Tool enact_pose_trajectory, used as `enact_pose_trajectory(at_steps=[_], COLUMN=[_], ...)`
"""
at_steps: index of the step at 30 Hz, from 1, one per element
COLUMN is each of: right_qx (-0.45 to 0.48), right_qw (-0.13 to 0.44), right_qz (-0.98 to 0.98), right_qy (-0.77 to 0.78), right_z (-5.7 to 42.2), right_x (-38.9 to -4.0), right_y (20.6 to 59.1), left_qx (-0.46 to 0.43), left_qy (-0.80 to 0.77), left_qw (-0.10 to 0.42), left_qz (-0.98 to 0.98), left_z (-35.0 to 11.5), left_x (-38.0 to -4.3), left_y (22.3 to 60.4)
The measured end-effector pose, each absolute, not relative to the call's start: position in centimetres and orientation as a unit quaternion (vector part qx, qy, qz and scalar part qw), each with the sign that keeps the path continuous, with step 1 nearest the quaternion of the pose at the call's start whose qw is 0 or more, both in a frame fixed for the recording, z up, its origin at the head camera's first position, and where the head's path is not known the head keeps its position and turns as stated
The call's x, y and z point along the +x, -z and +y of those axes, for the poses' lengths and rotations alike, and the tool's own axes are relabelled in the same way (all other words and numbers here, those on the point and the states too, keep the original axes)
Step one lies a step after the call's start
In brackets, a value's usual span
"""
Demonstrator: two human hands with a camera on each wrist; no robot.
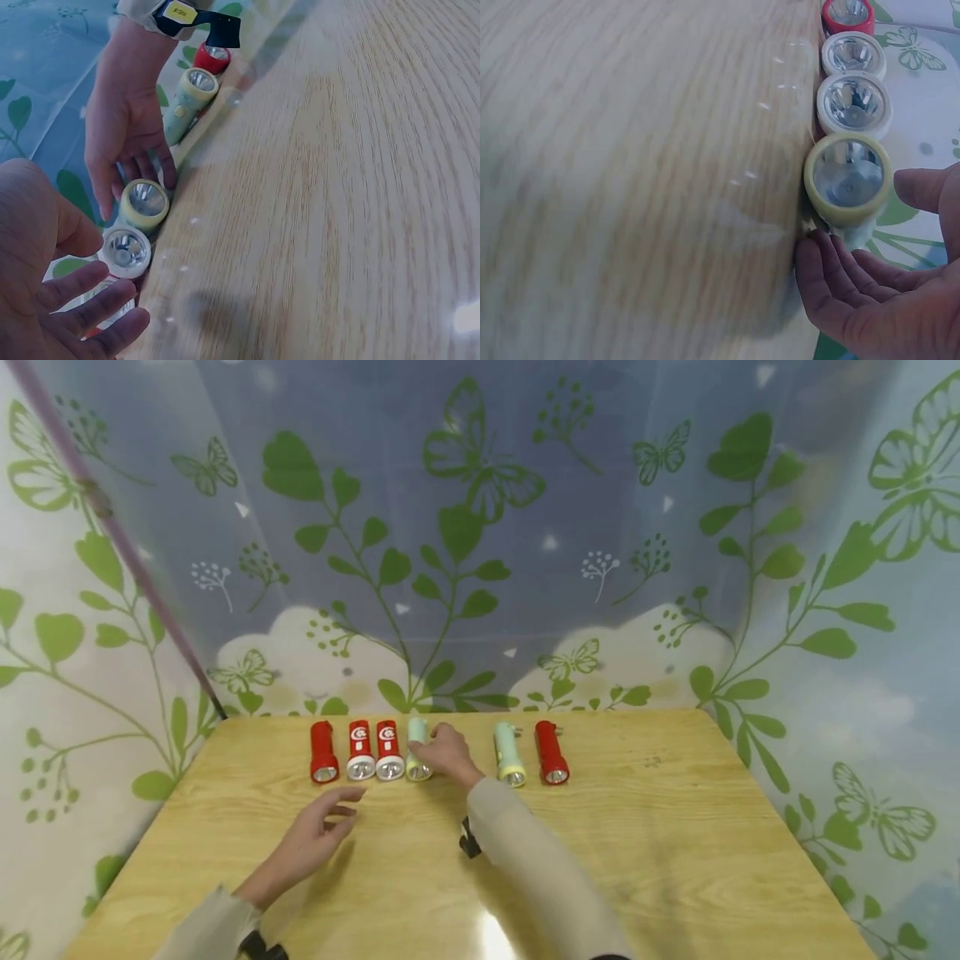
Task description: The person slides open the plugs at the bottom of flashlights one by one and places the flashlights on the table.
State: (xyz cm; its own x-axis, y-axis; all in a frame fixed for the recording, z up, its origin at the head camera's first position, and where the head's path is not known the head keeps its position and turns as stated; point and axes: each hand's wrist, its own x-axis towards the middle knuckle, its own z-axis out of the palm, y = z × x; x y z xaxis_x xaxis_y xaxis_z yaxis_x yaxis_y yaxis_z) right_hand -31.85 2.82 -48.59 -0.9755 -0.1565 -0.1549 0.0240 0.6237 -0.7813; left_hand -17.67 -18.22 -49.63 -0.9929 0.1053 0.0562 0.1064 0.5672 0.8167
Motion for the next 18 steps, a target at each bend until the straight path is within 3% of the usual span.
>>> enact_pose_trajectory(at_steps=[18], right_qx=[0.026], right_qw=[0.124], right_qz=[0.887], right_qy=[0.444], right_z=[1.86], right_x=[-32.07], right_y=[49.04], left_qx=[-0.041], left_qy=[0.472], left_qw=[-0.005], left_qz=[-0.881], left_z=[-18.41], left_x=[-17.21], left_y=[49.83])
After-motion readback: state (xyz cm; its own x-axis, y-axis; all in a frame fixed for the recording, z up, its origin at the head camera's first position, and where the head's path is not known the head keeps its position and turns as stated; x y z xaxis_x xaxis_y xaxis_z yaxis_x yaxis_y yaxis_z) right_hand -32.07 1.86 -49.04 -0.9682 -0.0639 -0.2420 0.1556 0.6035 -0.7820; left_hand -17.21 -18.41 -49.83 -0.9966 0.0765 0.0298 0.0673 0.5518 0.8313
